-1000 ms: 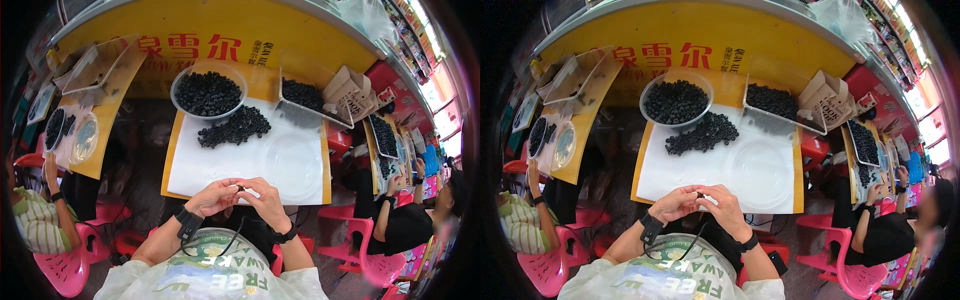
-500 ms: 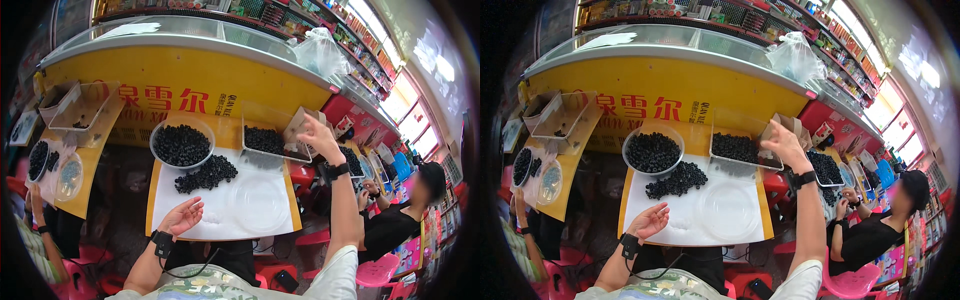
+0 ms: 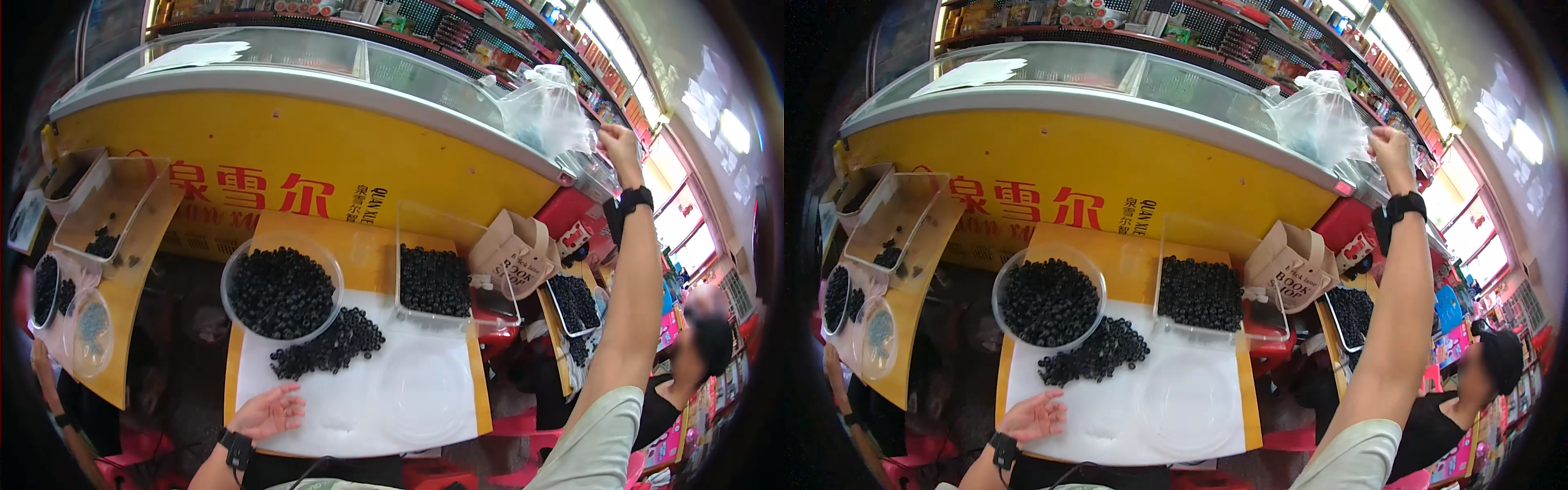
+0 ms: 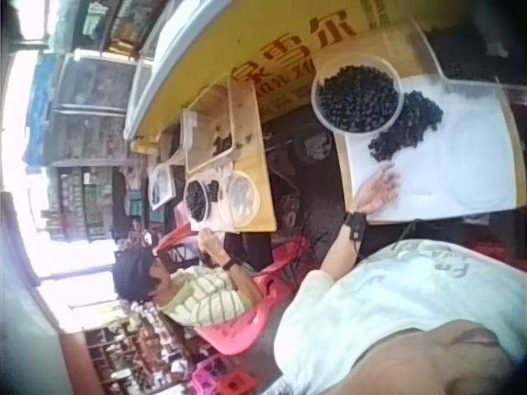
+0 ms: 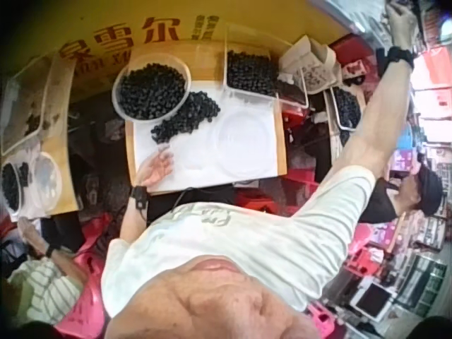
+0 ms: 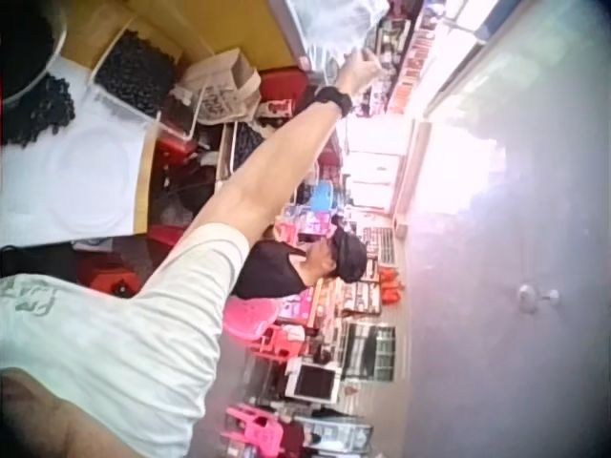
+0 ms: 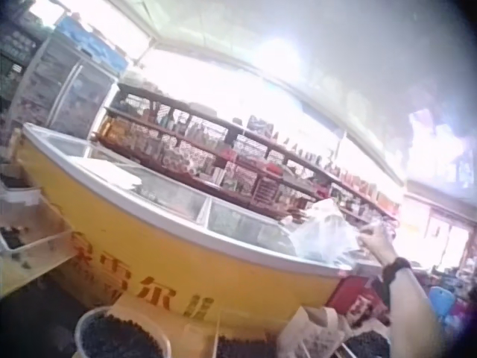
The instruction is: Sort and place small black objects into plastic bags along with blue filler materials.
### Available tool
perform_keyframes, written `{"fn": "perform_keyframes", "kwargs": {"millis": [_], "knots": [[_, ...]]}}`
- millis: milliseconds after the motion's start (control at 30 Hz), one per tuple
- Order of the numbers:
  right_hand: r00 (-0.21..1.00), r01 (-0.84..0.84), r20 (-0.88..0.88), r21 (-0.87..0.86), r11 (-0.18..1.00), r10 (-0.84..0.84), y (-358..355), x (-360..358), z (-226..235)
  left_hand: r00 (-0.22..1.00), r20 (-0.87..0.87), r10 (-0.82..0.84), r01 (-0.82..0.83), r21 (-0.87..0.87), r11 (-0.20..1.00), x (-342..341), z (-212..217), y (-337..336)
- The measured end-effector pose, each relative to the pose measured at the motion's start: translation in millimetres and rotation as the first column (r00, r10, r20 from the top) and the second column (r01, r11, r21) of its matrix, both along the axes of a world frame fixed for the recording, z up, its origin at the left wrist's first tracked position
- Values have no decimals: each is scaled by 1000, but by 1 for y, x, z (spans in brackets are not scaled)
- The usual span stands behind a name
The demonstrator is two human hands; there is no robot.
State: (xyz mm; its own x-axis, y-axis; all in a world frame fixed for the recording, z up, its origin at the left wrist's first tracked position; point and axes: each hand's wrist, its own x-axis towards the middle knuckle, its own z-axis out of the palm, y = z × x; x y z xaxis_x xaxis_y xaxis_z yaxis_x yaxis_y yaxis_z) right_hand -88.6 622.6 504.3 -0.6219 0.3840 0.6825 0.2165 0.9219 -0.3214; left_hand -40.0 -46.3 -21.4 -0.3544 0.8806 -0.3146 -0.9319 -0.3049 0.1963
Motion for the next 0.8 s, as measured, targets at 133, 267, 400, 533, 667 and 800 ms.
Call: {"fn": "perform_keyframes", "kwargs": {"millis": [133,267,400,533,667,800], "knots": [[968,-143,-239,-298,944,71,-4,-105,-30,995,99,-23,29,-60,998,3,6,-9],[961,-183,-268,-432,883,68,-9,-162,-15,986,151,-69,67,16,998,1,-3,-8],[871,-454,-482,-710,538,100,-3,-186,3,990,130,-52,46,48,998,4,-1,-11],[613,-766,-769,-523,375,180,19,-166,33,991,89,-103,104,-4,995,-3,7,-4],[567,-810,-762,-447,379,314,-51,-117,91,997,8,-79,79,-14,997,-1,6,-3],[456,-867,-769,-272,417,448,-158,-37,133,997,-43,-59,60,24,998,-2,6,1]]}}
